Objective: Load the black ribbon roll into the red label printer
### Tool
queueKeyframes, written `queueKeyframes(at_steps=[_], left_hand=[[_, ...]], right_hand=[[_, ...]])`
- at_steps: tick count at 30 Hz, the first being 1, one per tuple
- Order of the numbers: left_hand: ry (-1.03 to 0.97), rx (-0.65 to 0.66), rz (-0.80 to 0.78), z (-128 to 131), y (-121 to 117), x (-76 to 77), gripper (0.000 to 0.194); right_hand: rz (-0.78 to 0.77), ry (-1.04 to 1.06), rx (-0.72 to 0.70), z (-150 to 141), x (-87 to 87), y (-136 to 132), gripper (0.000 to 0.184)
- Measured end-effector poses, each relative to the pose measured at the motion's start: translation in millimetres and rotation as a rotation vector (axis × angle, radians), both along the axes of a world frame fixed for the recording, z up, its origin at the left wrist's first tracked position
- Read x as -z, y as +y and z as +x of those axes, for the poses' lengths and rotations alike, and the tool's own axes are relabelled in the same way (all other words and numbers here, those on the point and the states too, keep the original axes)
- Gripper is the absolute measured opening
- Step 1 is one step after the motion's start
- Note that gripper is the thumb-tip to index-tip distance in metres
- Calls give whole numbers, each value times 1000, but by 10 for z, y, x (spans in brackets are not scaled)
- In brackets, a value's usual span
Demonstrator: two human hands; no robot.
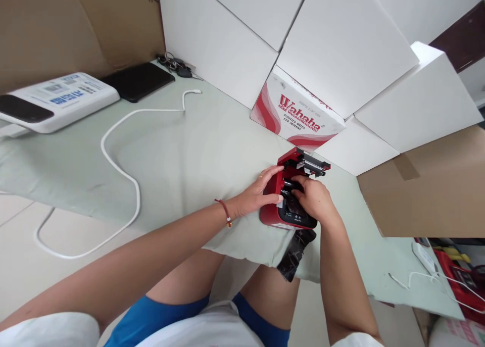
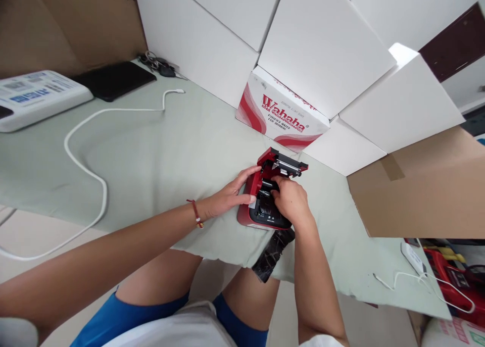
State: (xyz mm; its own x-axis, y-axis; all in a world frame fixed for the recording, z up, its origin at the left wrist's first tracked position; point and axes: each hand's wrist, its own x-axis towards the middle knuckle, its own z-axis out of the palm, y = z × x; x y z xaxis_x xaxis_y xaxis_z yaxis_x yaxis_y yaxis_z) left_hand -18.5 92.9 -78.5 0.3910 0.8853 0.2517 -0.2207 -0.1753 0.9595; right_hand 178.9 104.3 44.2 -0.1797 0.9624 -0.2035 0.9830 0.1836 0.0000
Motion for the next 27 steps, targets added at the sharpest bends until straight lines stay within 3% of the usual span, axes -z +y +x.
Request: queueKeyframes(at_steps=[8,17,27], left_hand=[[31,-6,16,1,6,-33,92],[-54,-43,21,127,62,174,97],[-30,-34,57,34,-1,19,90]], right_hand=[[-5,58,2,68,11,35,45],[-16,182,19,150,49,40,46],[-48,140,-38,95,-18,78,50]])
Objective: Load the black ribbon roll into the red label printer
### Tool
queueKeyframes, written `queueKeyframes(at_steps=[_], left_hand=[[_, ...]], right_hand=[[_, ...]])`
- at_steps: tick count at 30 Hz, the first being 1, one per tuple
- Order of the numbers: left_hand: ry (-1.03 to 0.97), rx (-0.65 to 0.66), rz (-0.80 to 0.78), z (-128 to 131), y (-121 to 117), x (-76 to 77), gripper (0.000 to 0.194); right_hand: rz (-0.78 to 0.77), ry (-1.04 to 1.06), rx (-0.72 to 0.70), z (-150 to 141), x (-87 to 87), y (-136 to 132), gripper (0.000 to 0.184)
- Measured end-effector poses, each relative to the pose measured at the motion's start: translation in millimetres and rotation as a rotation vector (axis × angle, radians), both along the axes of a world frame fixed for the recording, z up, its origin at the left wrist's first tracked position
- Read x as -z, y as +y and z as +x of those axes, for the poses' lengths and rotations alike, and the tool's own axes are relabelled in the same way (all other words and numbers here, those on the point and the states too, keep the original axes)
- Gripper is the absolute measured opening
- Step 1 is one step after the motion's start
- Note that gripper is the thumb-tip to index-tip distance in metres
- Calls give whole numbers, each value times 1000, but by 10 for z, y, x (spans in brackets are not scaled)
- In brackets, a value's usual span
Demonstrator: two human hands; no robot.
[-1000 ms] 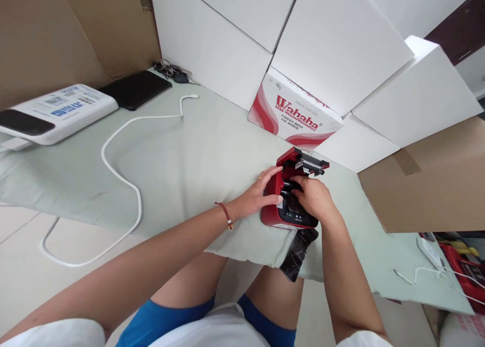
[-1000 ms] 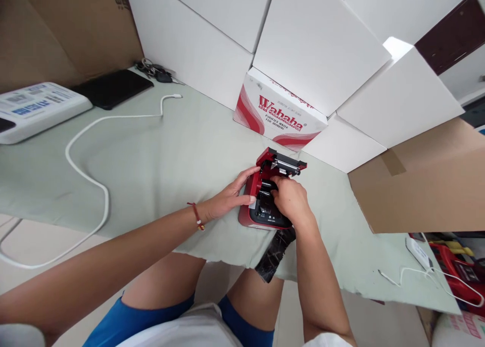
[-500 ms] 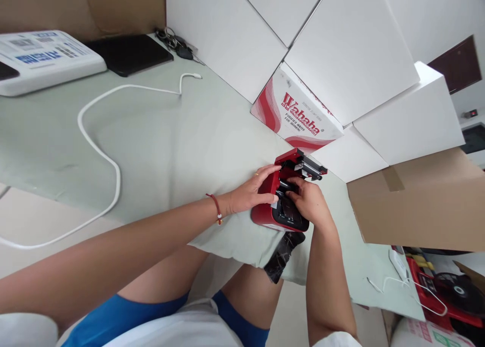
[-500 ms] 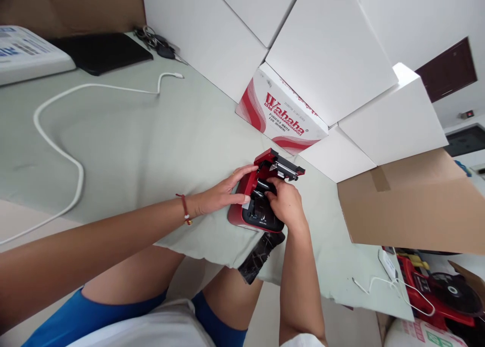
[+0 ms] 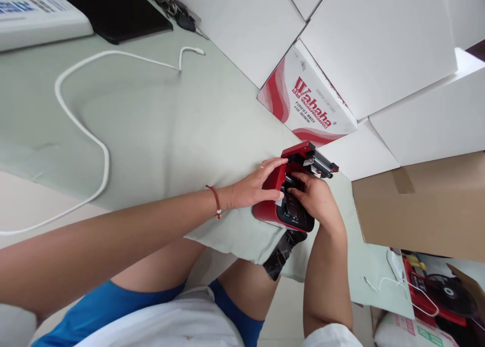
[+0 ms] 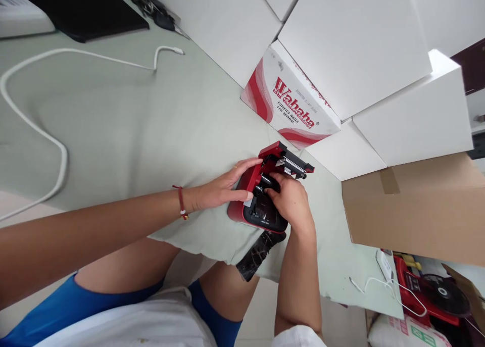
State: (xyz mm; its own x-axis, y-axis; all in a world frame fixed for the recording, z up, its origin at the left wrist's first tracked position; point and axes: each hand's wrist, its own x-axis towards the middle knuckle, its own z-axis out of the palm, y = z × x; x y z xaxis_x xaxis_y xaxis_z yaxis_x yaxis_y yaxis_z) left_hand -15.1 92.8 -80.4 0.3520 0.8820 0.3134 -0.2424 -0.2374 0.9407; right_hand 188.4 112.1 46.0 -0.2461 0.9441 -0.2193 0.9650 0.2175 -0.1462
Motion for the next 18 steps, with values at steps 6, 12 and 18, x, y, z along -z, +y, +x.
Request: queueKeyframes(at_steps=[6,12,18], left_hand=[[4,-9,-8,21,-2,-26,92],[34,-28,20,32,-17,-67,92],[46,-2,27,16,-26,-46,92]], right_hand=[[65,-8,39,-48,4,0,45],[164,332,128,47,-95,-287,44],[424,918,397,748,-288,-856,47]])
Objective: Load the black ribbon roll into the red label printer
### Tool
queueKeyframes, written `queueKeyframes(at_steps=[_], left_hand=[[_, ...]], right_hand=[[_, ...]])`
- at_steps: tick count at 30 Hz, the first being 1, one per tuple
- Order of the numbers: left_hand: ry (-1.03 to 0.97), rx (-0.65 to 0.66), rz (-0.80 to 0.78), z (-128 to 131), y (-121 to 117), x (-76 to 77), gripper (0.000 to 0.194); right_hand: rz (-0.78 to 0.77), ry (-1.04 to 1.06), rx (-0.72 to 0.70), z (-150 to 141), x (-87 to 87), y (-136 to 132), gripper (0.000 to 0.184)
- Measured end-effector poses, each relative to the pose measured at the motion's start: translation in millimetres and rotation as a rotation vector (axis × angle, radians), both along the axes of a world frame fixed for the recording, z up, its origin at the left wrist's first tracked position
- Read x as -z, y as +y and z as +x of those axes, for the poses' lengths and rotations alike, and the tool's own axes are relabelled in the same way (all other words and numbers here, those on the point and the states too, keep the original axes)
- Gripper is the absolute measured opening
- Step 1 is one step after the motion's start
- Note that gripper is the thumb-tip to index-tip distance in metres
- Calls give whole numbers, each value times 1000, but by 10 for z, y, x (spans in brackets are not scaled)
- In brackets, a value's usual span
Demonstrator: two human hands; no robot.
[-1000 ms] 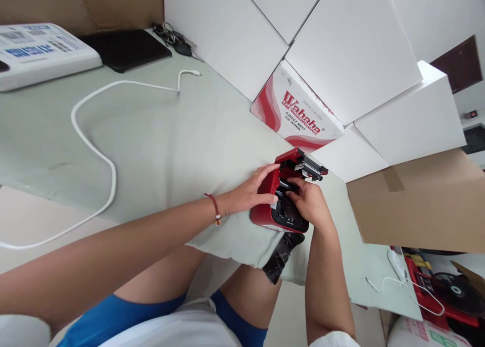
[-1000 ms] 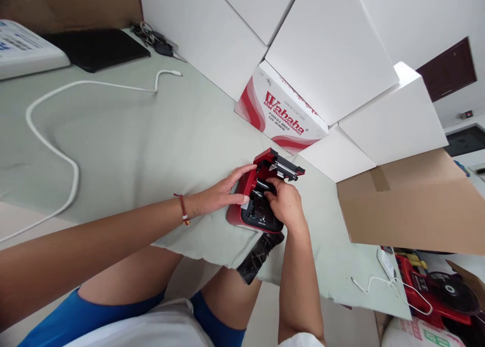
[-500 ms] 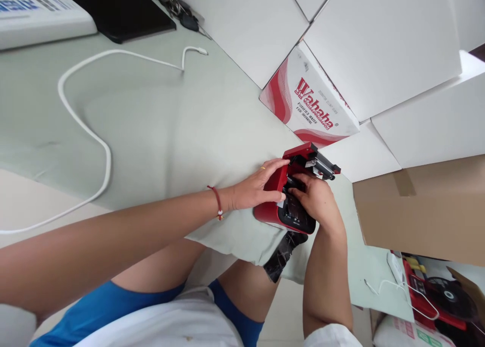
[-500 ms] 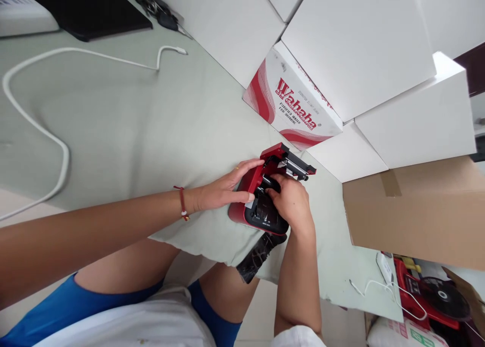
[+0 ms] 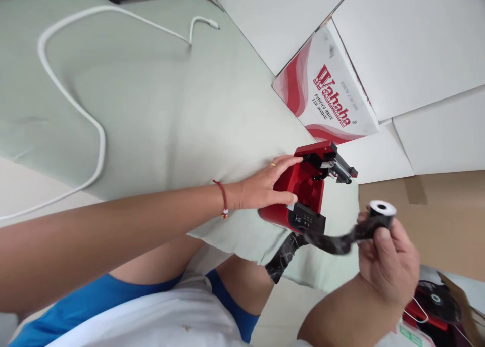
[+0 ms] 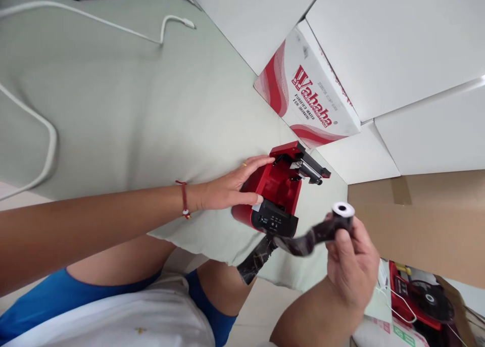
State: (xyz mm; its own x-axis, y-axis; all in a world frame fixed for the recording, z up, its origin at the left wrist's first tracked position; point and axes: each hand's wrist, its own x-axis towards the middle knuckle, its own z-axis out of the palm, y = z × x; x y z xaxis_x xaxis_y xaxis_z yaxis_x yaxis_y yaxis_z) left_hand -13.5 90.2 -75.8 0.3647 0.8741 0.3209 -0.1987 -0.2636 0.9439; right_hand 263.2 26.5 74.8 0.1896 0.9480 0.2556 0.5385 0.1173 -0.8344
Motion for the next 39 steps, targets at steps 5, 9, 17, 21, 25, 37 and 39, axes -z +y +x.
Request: queueKeyframes(at_steps=[5,9,17,21,25,37,39], left_hand=[[-3,-11,12,4,0,22,92],[2,-19,23,17,0,18,92],[1,-31,17,-4,-15,-30,89],[-4,-37,17,-10,-25,-49,88],[13,-26,0,-18,-25,-81,91],[-3,-26,-32,-6,-23,-88,92],[0,-14,-21,-9,-15,-78,93]], right_hand=[[-293,-128,202,658,182,-175,59],[-437,-427,196,895,497,-147,69],[-382,-504,209,800,915,-141,76],[-292,-483,2,473,797,-319,53],[-359,-503,-220,201,726,-371,34],[-429,-644,-298,76,649,-331,33],[-454,-655,-461,60,368,-363,32]])
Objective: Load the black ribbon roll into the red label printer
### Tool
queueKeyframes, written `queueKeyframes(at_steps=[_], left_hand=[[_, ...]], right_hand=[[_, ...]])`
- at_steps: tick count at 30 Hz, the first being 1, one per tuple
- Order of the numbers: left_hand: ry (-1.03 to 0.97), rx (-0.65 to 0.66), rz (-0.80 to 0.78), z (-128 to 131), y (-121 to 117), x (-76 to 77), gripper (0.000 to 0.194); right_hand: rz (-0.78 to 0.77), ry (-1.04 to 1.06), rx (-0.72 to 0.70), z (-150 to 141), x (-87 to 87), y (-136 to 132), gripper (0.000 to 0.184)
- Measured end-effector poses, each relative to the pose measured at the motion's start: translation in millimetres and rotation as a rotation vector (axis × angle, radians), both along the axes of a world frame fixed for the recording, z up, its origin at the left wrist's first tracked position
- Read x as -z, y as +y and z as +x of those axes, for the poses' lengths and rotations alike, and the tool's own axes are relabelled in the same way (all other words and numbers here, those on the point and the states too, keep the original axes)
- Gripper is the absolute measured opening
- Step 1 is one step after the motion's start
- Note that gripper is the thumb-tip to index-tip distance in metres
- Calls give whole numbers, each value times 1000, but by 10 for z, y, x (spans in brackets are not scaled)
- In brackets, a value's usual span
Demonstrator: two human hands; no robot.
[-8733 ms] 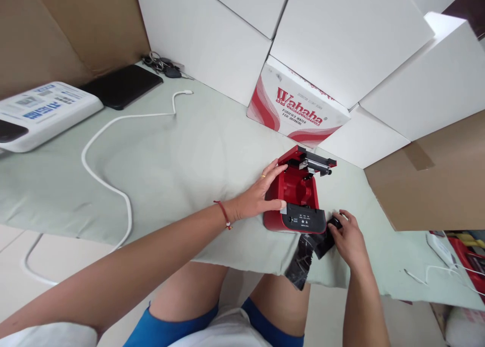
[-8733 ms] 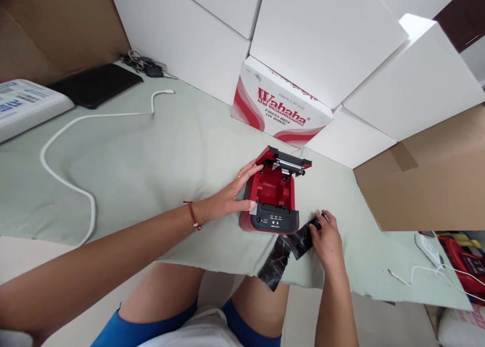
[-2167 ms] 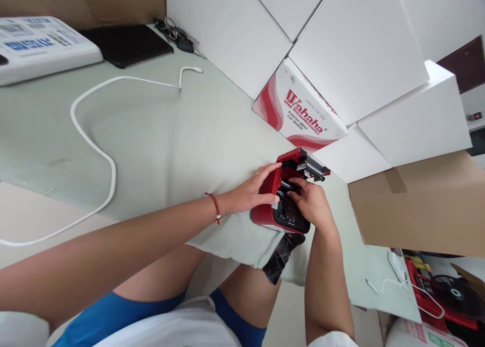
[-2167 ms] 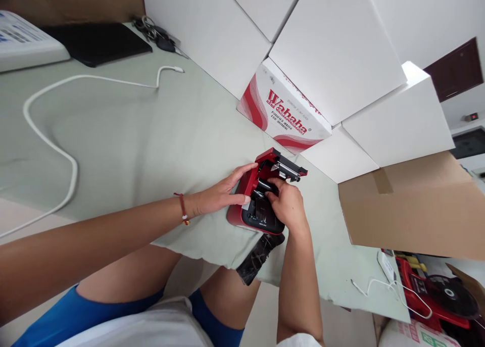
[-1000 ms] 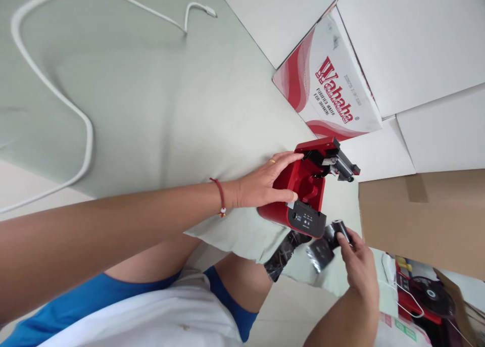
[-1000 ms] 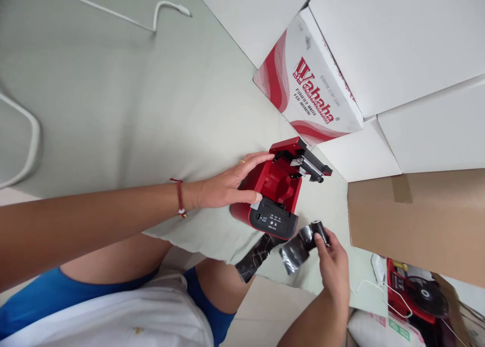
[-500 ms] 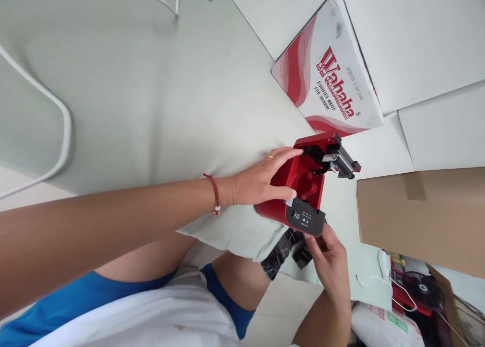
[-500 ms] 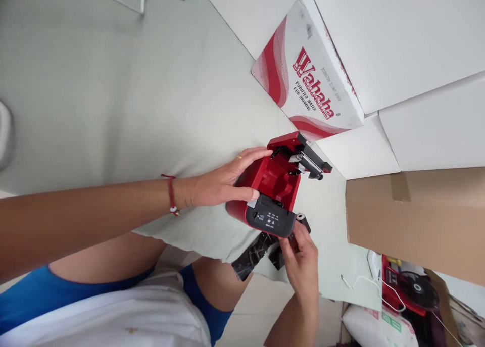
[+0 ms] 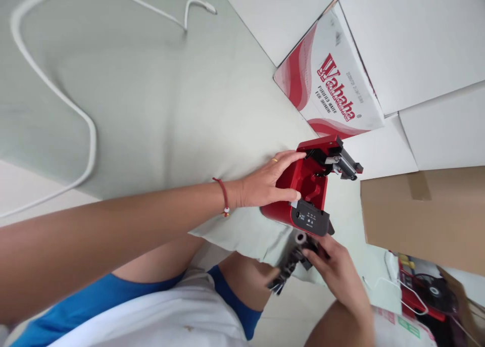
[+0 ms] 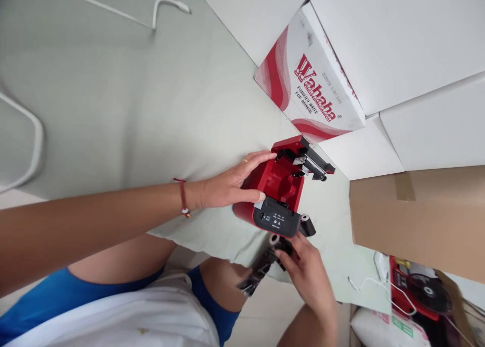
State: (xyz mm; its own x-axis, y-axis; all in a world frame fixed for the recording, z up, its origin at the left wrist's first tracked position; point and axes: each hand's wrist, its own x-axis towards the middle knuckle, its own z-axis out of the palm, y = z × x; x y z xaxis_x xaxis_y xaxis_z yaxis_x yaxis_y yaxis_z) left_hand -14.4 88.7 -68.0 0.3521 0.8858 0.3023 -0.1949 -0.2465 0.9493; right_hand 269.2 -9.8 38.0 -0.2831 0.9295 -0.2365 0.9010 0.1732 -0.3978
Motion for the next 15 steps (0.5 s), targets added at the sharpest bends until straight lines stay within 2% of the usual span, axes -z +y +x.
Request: queueKeyframes(at_steps=[1,3,5,6,8,10,12,15], left_hand=[[3,6,7,-4,5,9,93],[11,15,25,-17,11,34,93],[18,18,40,-31,13,61,90],[19,16,45,-37,13,73,88],[19,14,46,-44,9,94,86],[12,4,41,-47,6,107,86],[10,0,36,-51,4,110,86],[28,17,40,-67,3,99,86]], right_hand=[[-9,26,-70,-4,-155,-12,29],[79,100,-159,-27,-427,-5,27],[182,156,-137,-103,-574,70,26],[221,165,-88,-164,-590,138,26],[275,161,4,-316,-525,328,28],[296,145,14,-469,-399,553,31],[306,112,-31,-593,-288,763,34],[300,-7,-138,-715,-212,984,37]])
